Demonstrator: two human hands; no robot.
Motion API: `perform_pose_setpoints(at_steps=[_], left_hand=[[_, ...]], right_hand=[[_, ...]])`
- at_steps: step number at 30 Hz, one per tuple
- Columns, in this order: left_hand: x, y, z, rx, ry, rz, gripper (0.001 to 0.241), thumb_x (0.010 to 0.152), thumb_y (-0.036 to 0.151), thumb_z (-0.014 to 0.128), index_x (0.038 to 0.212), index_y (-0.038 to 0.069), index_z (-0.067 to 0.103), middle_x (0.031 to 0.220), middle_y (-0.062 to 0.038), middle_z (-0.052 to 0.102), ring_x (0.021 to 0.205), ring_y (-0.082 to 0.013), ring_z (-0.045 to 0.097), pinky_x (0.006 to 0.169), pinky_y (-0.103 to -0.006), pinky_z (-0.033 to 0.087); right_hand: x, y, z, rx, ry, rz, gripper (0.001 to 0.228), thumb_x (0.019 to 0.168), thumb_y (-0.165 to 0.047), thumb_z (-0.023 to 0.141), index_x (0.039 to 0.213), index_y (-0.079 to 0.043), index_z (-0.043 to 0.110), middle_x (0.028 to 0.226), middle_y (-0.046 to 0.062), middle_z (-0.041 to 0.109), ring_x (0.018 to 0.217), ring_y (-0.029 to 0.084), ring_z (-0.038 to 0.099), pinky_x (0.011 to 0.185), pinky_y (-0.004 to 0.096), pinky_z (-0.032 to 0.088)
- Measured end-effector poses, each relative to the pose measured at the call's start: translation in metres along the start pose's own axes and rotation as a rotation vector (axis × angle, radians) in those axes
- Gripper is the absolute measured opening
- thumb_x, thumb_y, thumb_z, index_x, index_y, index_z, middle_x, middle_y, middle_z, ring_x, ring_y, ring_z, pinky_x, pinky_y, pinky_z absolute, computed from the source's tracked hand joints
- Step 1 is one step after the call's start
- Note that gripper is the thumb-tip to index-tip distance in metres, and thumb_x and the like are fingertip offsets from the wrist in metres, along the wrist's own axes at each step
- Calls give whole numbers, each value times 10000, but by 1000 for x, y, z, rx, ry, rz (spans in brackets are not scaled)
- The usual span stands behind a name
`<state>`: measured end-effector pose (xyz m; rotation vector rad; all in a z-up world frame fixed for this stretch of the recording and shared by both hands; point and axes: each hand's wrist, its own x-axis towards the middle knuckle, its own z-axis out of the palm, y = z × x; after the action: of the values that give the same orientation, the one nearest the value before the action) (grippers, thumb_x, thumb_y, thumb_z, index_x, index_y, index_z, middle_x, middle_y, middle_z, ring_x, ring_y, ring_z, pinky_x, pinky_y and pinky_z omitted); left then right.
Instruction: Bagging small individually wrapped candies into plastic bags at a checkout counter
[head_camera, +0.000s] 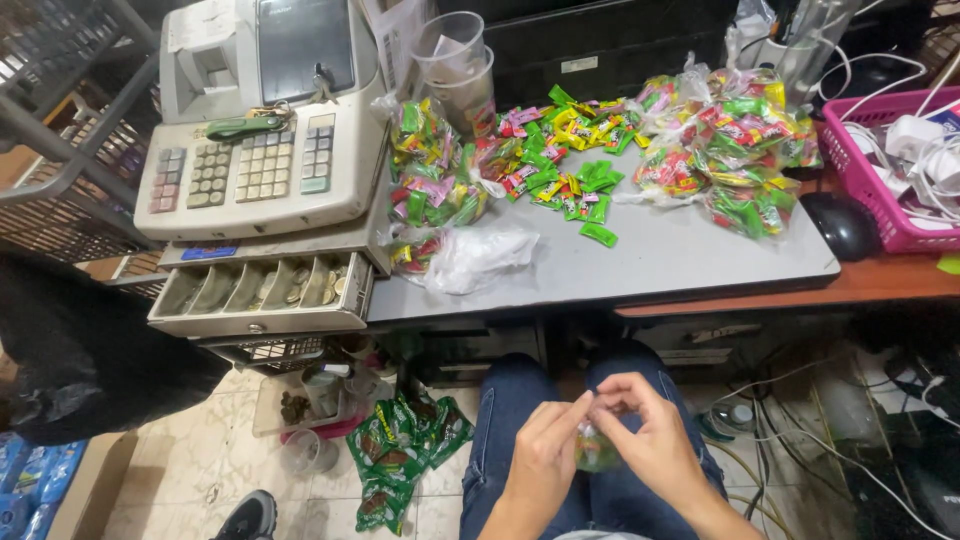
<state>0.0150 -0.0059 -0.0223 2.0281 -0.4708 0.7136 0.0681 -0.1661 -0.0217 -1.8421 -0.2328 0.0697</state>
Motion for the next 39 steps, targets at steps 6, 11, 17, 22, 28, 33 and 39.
perform_pose_setpoints(at_steps=[6,11,17,22,28,33,39], left_hand=[[0,-2,-1,-34,3,-95,204,922,-87,584,1095,-46,683,970,-170,706,868,-310,681,801,-386,569],[-1,2,-3,-70,8,-238,90,911,-21,620,937,25,693,957,-118,588,836,-242,654,752,-337,554],[-8,6,8,-374,162,-546,58,786,-21,707,802,34,708,974,-77,530,834,-147,619,648,-232,622],[-15,6,15,-824,216,-682,121,811,-37,771,769,58,709,958,-69,583,913,-159,613,867,-282,526],[1,24,-3,-818,174,-748,127,898,63,723,941,-9,818,1079,-96,666,1038,-180,648,958,-296,517],[11,32,-8,-499,124,-464,142,827,43,786,933,51,692,985,-83,698,847,-142,659,734,-241,543],[17,27,4,-315,-138,-233,151,956,127,683,838,33,688,788,-56,686,742,-220,572,713,-341,461]], right_hand=[[-11,10,6,21,-97,-103,197,832,-76,735,989,-117,621,878,3,710,792,113,687,797,252,569],[-15,9,13,-19,-88,-237,139,829,-60,654,919,-123,568,880,6,633,755,131,594,715,266,504],[-20,-4,10,68,-95,-257,223,784,10,648,905,-126,517,939,30,628,782,132,596,699,253,483],[-21,-20,6,92,-59,-223,223,788,-23,673,898,-123,506,929,40,634,775,138,611,693,263,514],[-23,-35,0,-201,60,-561,221,879,-135,693,1093,-97,738,976,55,736,856,185,707,819,289,527],[-12,-39,-10,-252,30,-743,87,955,-92,625,927,-62,702,879,52,707,750,220,641,730,344,451],[1,-50,-31,-190,145,-768,93,951,-79,621,895,-50,690,831,75,679,753,238,646,770,375,477]])
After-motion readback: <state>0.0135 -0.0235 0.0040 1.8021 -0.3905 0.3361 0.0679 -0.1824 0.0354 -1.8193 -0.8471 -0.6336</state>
